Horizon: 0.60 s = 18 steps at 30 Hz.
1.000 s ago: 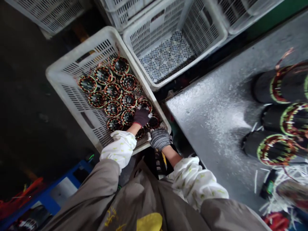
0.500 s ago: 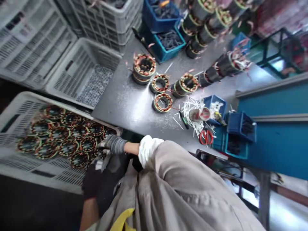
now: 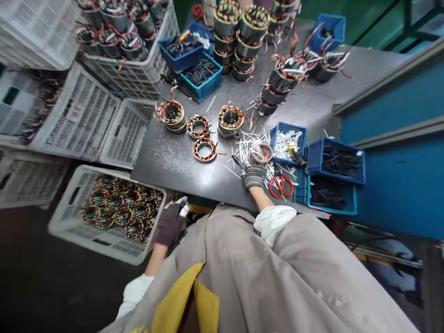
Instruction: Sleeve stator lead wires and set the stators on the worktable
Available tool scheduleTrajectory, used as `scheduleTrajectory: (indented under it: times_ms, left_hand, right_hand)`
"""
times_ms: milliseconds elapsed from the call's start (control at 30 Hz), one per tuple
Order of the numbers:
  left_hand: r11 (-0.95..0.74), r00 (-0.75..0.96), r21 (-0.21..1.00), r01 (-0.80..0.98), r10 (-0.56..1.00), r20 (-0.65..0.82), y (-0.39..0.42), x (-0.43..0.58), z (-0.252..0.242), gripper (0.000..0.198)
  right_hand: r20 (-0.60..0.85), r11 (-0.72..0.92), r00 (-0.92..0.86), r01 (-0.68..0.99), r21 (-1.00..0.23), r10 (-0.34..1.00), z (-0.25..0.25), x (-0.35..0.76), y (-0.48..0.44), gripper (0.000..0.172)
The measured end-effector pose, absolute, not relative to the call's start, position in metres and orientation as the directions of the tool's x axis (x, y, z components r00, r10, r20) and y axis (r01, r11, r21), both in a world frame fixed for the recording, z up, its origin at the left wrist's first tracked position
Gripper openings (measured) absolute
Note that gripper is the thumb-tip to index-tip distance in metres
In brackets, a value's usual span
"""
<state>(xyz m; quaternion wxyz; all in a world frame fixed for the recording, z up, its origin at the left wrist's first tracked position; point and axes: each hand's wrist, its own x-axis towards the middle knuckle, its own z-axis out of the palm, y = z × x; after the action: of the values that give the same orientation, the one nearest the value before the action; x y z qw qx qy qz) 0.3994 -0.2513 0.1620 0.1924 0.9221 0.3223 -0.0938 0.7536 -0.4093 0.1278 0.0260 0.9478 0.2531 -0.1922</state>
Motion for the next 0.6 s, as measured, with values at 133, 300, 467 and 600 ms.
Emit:
scheduleTrajectory:
  times_ms: [133, 300, 467, 600]
  left_hand:
    - [-0.673, 0.74, 0.309, 0.672, 0.618, -0.265, -0.276, 0.42, 0.181, 0.045]
    - [-0.662, 0.705, 0.277, 0.697, 0.703, -0.093, -0.296, 0.429, 0.219, 0.057]
    - [-0.548, 0.6, 0.252, 0.798, 0.762, -0.244, -0.313, 0.4, 0.237, 0.051]
    - [-0.246, 0.347, 0.283, 0.927, 0.849, -0.398, -0.338, 0.367, 0.23, 0.055]
  right_hand:
    - [-0.417, -0.832, 0.731, 0.541, -0.128, 0.54, 0.128, 0.759, -0.418, 0.036]
    - [-0.373, -0.558, 0.418, 0.561, -0.612, 0.829, 0.145, 0.729, -0.414, 0.041]
    - [-0.313, -0.273, -0.209, 0.198, -0.941, 0.926, 0.185, 0.664, -0.35, 0.044]
    - [-0.358, -0.372, -0.345, 0.028, -0.928, 0.867, 0.206, 0.595, -0.298, 0.051]
